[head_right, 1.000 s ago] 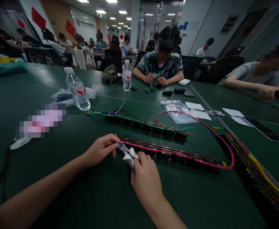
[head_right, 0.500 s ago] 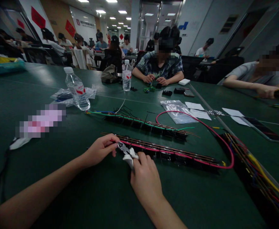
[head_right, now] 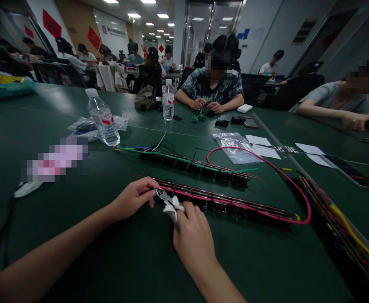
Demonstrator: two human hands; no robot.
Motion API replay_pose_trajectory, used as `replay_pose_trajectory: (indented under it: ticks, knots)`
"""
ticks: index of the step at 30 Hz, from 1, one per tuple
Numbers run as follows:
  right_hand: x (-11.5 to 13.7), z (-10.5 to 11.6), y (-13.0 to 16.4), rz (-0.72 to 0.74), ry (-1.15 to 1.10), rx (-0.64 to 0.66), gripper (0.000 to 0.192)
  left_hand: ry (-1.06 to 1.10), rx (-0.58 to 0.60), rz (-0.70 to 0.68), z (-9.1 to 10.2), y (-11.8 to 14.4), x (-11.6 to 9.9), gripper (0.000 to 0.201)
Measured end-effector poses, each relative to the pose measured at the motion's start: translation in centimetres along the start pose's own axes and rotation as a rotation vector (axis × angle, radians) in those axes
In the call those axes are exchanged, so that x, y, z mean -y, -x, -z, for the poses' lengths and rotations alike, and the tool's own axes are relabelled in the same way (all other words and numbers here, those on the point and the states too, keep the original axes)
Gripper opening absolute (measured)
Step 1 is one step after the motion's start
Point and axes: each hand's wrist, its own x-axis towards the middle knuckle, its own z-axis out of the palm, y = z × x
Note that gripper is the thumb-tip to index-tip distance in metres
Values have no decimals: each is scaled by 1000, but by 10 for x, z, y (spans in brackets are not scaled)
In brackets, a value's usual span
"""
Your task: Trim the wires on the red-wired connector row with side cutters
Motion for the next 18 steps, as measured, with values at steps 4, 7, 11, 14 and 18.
replay_pose_trajectory:
  ticks: [4,7,11,14,18]
  knots:
    - [0,0,-1,-5,-26,-16,24,13,-4,4,0,0,2,5]
    - [0,1,-2,-28,-74,-22,25,27,-3,-9,-1,0,2,7]
    - [1,2,-2,-56,-100,-11,28,33,-4,-4,0,0,1,8]
    - [1,2,-2,-61,-106,-21,31,35,-5,0,-1,0,0,8]
    - [1,4,-1,-44,-120,-36,40,40,-7,0,-1,0,1,7]
